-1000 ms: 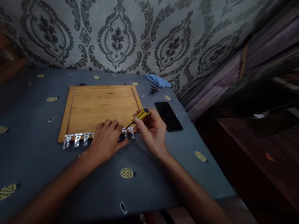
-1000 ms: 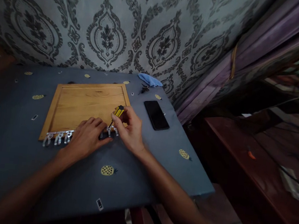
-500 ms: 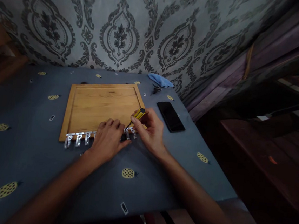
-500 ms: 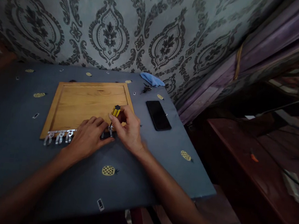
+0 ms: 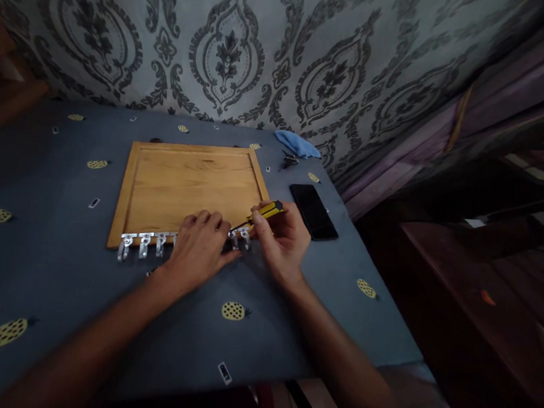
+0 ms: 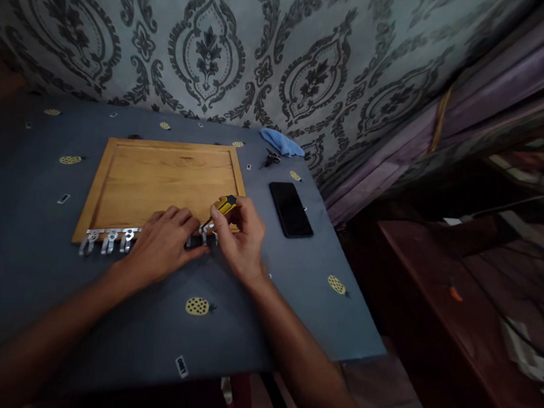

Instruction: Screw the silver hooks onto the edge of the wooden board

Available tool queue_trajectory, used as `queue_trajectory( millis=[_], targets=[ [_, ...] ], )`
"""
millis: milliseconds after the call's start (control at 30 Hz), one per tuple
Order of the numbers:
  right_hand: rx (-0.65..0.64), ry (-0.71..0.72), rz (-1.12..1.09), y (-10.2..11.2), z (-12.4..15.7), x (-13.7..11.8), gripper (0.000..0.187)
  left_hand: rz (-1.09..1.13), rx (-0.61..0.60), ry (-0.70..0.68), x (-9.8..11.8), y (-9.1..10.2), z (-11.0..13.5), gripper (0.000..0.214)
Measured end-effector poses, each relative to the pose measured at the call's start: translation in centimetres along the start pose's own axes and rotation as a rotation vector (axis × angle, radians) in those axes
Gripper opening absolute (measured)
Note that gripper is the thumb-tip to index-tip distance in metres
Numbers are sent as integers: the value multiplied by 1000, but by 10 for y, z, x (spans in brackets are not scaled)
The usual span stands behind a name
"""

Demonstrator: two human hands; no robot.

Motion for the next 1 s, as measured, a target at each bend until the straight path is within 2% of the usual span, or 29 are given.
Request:
queue_trajectory(
  millis=[167, 467, 800, 1000],
  targets=[
    [37, 49, -24, 3, 2, -6, 13, -5, 18, -21, 0, 0, 0, 43],
    [-2, -13, 15, 3, 2, -4, 14, -23, 86, -58, -2, -2, 1, 40],
    [-7, -37, 2, 2, -1, -3, 21, 7, 41, -34, -1, -1, 1, 42],
    [-8, -43, -10, 1, -2, -2, 22, -14, 56, -47, 0, 0, 1, 42]
  ],
)
Point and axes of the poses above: each hand's wrist, its own z-axis away from the middle knuckle, its own y-axis out of the back of the hand, x = y × z, the point moved 5 cm from there along -z, towards the middle knuckle, and after that the axes turned 6 degrees about z, right-handed, at the moved point
